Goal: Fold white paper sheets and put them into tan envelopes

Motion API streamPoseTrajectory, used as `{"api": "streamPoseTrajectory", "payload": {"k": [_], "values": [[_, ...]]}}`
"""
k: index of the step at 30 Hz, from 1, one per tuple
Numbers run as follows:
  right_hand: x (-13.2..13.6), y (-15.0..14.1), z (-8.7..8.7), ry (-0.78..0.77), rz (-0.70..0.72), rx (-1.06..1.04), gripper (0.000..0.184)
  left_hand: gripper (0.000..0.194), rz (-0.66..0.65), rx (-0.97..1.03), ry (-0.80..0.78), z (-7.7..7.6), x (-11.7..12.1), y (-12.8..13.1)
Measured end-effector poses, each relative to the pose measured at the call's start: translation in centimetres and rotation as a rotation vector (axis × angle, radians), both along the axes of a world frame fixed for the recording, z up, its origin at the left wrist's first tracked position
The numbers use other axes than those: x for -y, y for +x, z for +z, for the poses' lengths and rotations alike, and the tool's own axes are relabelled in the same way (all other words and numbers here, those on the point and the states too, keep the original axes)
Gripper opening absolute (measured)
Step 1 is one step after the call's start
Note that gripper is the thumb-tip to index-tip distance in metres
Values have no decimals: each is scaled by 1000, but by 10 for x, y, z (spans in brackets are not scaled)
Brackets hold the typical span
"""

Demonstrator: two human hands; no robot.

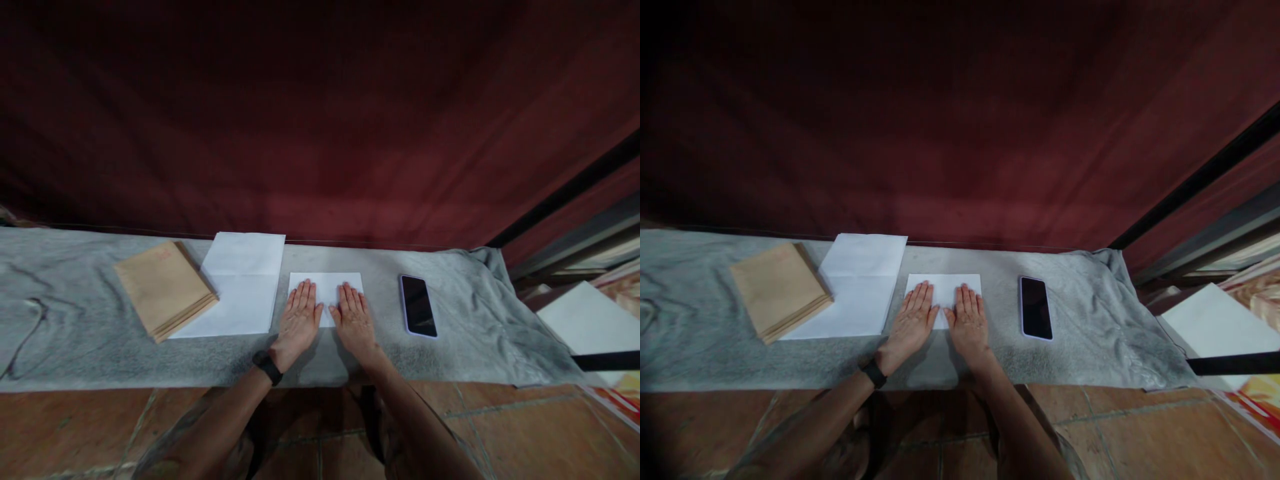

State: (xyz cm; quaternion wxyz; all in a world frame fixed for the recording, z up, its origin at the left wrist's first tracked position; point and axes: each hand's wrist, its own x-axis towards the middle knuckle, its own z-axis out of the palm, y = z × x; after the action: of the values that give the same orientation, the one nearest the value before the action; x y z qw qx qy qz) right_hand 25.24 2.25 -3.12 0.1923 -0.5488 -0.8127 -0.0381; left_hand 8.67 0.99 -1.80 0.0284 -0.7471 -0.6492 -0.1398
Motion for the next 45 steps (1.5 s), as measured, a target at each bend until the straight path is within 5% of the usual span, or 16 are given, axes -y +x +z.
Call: {"api": "streamPoseTrajectory", "payload": {"k": [22, 27, 33, 45], "values": [[2, 48, -7, 95, -143, 49, 59, 63, 47, -23, -17, 3, 5, -10], [1, 40, 6, 77, -138, -2, 62, 65, 49, -30, -22, 1, 5, -10], [12, 8, 22, -41, 84, -28, 61, 65, 49, -29, -20, 1, 5, -10], [25, 0, 8, -44, 82, 9, 57, 63, 44, -19, -20, 6, 5, -10]]}}
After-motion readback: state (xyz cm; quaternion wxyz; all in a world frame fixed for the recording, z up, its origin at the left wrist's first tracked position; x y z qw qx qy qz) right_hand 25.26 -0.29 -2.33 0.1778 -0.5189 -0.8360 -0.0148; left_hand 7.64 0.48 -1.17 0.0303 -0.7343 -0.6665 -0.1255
